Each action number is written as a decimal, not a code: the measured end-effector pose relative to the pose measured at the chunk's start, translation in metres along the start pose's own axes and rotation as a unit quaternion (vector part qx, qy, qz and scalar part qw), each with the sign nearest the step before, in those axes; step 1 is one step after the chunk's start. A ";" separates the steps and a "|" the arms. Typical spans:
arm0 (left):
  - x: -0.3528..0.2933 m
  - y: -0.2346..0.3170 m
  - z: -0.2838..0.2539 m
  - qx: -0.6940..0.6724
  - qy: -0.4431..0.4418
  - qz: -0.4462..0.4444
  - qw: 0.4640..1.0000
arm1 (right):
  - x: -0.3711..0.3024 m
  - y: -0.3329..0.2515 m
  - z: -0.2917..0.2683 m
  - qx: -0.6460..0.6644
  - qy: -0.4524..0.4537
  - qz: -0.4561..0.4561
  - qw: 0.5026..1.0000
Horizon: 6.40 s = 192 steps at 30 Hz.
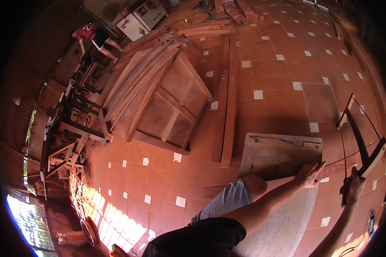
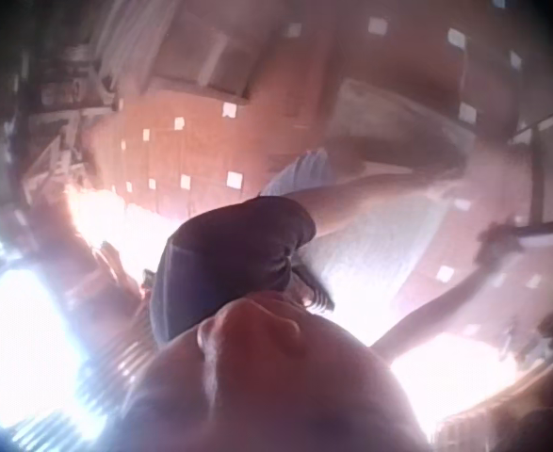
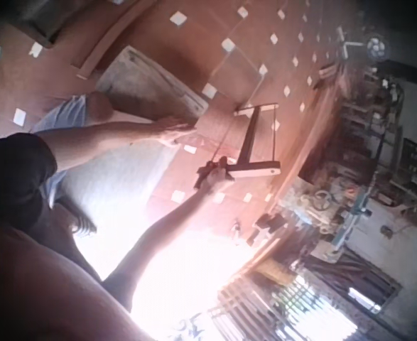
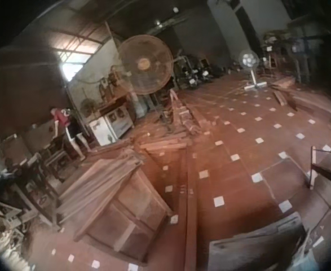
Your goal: The person sits on the floor and uses a hand saw to cut a long wooden plank into smaller pieces. After finishing the cuts, the person stands, walks to a workbench, picks up a pair of scissors, and cuts a piece of cardboard.
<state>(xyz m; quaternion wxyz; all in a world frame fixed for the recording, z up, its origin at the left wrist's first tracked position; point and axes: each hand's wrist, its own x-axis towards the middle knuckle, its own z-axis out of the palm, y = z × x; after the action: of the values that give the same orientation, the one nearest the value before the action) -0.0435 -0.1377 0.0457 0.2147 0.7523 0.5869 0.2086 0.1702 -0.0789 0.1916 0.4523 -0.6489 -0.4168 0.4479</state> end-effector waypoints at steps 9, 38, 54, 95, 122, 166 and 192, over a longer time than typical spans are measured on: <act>-0.092 -0.035 -0.014 0.064 0.046 -0.129 0.988 | 0.005 0.009 0.017 0.030 0.053 0.013 0.998; -0.071 -0.019 -0.022 0.106 -0.019 -0.101 0.989 | -0.082 -0.043 -0.028 -0.116 0.044 -0.050 0.991; -0.068 -0.008 -0.031 0.144 -0.060 -0.120 0.980 | -0.045 -0.092 -0.034 -0.354 0.179 -0.005 0.918; 0.018 0.019 0.005 0.074 -0.085 0.002 0.994 | -0.260 0.091 0.024 0.341 0.097 -0.025 0.935; 0.026 -0.013 0.034 -0.080 0.043 0.114 0.989 | -0.289 0.098 0.030 0.254 0.076 0.057 0.963; 0.024 -0.022 0.041 -0.023 -0.020 0.036 0.999 | -0.313 0.077 0.026 0.349 0.154 0.116 0.917; 0.023 -0.006 0.004 0.011 -0.026 -0.001 1.000 | -0.172 0.046 0.045 0.299 0.047 0.003 0.953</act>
<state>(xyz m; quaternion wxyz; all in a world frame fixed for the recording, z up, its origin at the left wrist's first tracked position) -0.0408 -0.1147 0.0406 0.2218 0.7594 0.5840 0.1821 0.0903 -0.2437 0.1745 0.6432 -0.5058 -0.2400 0.5224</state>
